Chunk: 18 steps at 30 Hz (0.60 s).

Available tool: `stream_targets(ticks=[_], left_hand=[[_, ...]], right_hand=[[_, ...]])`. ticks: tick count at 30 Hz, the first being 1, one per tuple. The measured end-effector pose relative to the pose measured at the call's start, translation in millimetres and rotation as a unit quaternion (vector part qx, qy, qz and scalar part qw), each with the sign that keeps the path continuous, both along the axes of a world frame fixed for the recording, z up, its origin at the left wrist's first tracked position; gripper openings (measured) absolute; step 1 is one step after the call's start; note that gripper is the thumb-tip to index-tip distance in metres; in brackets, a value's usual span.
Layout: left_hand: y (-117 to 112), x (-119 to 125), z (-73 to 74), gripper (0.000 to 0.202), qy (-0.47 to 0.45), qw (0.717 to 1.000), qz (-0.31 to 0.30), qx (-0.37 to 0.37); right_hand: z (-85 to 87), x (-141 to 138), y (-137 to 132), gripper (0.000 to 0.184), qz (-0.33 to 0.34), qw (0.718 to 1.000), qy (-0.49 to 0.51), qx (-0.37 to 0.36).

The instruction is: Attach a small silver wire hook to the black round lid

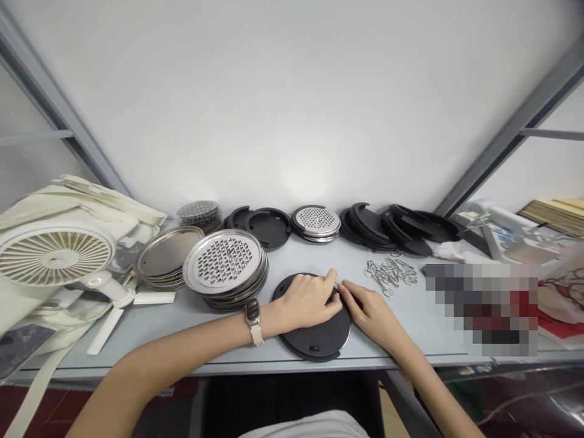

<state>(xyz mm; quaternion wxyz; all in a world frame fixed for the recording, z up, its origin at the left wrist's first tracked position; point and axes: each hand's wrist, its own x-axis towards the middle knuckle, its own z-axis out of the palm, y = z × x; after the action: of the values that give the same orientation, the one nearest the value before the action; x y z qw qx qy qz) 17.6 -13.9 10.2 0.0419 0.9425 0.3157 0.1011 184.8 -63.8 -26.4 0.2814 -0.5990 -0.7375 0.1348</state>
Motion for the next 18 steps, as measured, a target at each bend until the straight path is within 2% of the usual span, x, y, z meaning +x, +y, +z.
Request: stream_targets(ticks=[18], left_hand=[[-1.4, -2.8, 3.3, 0.013, -0.001, 1.0, -0.023, -0.013]], right_hand=[[-4.1, 2.4, -2.2, 0.029, -0.002, 1.0, -0.018, 0.007]])
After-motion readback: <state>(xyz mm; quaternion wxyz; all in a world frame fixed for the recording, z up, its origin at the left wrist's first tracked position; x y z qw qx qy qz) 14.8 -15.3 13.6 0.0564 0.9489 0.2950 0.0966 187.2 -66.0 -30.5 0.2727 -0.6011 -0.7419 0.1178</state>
